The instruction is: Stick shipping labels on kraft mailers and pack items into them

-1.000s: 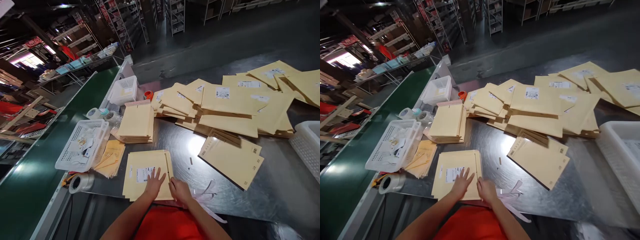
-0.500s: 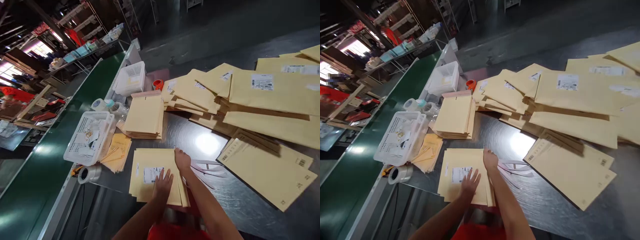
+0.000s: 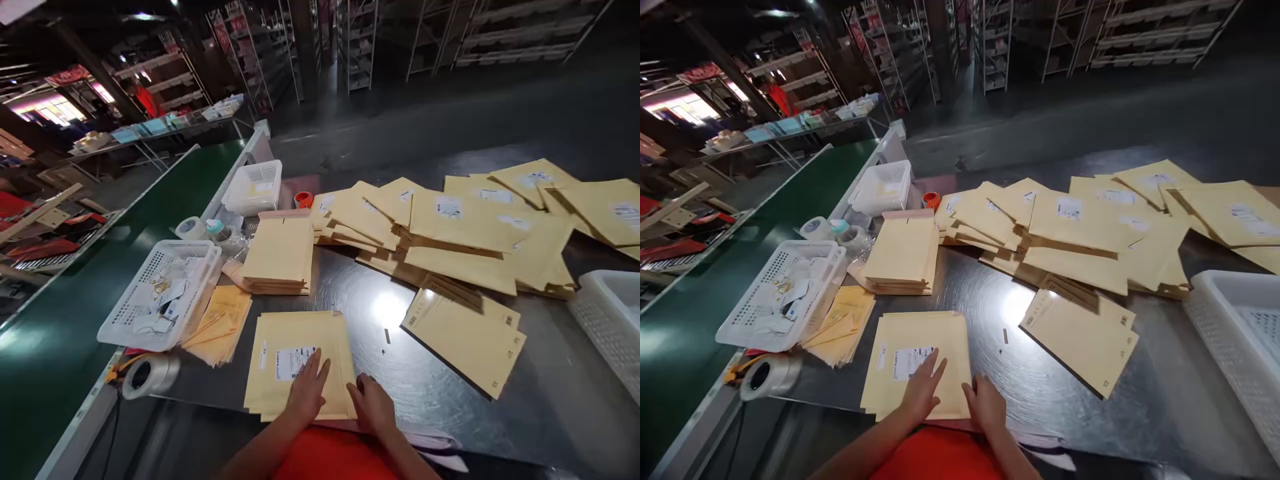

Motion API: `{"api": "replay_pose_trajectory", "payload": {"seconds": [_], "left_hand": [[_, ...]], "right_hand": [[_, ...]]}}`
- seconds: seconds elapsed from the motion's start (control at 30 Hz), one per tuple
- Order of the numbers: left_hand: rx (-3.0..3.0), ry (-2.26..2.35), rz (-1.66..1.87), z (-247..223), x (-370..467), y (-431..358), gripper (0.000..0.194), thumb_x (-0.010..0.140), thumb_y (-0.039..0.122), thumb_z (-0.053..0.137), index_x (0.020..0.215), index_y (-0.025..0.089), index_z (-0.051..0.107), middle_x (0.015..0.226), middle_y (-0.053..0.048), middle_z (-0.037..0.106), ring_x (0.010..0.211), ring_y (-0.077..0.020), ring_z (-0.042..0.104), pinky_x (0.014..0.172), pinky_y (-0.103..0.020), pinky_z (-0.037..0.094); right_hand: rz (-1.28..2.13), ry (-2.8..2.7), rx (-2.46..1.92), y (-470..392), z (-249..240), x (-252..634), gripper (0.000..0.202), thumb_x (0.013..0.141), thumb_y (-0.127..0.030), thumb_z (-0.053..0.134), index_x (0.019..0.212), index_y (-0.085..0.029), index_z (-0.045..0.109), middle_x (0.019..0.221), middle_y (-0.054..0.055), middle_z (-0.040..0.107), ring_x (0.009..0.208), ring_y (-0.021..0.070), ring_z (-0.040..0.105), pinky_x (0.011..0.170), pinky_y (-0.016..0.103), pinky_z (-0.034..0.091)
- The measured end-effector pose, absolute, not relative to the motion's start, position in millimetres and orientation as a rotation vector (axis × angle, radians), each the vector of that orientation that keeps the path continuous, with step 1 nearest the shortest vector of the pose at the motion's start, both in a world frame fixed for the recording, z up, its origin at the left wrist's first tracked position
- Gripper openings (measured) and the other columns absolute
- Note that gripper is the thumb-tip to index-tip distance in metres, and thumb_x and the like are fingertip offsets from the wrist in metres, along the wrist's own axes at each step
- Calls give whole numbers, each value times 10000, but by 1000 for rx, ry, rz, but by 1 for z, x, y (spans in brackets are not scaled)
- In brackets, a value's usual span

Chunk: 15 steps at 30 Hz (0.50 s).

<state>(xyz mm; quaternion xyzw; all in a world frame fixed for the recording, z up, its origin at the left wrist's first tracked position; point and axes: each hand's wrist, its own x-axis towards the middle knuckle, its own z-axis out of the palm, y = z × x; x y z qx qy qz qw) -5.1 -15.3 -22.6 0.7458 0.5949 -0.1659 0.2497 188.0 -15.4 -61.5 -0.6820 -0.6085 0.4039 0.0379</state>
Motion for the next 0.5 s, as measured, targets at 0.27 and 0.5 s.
{"api": "replay_pose_trajectory", "payload": {"seconds": [0.27, 0.5], "left_hand": [[1781, 2238, -228, -7, -54, -11, 534, 987, 201, 256, 1509, 165, 364, 1642, -69, 246, 1483, -165, 298, 1175, -279, 324], [1731, 2052, -670, -33, -91, -25, 782, 786, 31, 476, 1537, 136, 283, 1645, -106, 189, 1504, -275, 222, 1130, -329, 390]], "right_hand": [[1492, -1349, -1748, -8, -3, 181, 176, 722, -325, 460, 637, -258, 321, 587, -43, 454, 596, 156, 514, 554, 266, 409], [1107, -895, -1523, 21, 90, 306, 457, 624, -505, 685, 581, -250, 309, 554, -87, 310, 533, 95, 314, 495, 233, 304]]}}
